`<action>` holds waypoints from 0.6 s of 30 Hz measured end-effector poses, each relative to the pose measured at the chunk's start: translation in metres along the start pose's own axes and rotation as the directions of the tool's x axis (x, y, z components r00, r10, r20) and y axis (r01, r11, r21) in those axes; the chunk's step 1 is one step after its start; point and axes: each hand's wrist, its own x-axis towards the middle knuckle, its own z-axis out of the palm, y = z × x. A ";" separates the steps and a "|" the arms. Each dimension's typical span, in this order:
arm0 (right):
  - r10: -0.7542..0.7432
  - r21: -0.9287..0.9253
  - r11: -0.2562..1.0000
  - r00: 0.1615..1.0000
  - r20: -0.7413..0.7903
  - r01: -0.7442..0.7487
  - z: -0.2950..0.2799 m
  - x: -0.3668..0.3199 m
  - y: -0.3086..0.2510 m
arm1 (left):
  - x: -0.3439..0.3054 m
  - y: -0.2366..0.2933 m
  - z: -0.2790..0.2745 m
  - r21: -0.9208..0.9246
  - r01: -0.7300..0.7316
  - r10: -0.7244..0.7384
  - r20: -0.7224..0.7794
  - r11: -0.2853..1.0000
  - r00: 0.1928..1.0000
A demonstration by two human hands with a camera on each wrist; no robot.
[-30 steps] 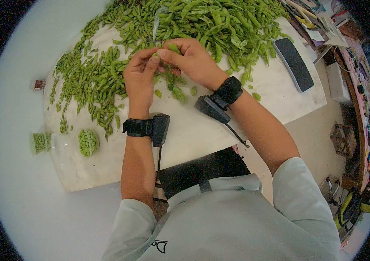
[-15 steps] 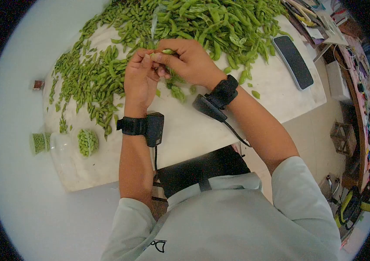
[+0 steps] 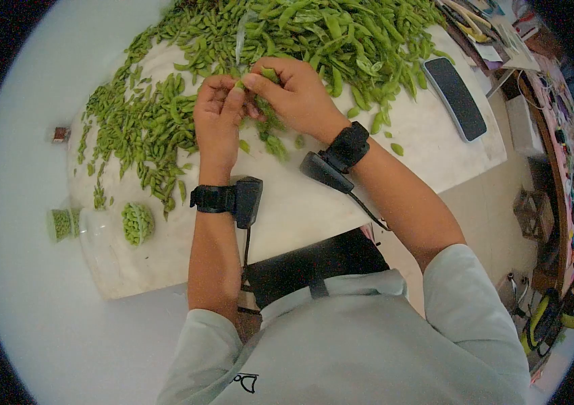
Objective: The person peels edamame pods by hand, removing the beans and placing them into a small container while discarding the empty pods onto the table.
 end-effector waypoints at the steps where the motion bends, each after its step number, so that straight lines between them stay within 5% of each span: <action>1: 0.035 0.030 0.999 0.999 0.015 -0.035 -0.001 0.000 0.000 | 0.000 0.002 0.000 -0.069 0.029 -0.030 -0.019 0.997 0.999; 3: 0.105 0.089 0.990 0.993 0.046 -0.109 -0.002 0.000 -0.002 | 0.001 0.004 0.001 -0.207 0.085 -0.096 -0.048 0.975 0.994; 9: 0.090 0.293 0.949 0.989 0.116 -0.121 -0.002 0.001 -0.002 | 0.001 0.001 -0.002 -0.110 0.023 -0.023 -0.001 0.994 1.000; 12: 0.124 0.191 0.973 0.991 0.056 -0.132 -0.004 0.002 0.004 | 0.000 0.001 -0.005 0.072 0.024 -0.024 0.005 0.997 1.000; 18: 0.101 0.061 0.993 0.995 -0.002 -0.101 -0.002 0.001 0.004 | -0.001 0.003 -0.002 0.119 -0.004 0.009 -0.041 0.993 0.999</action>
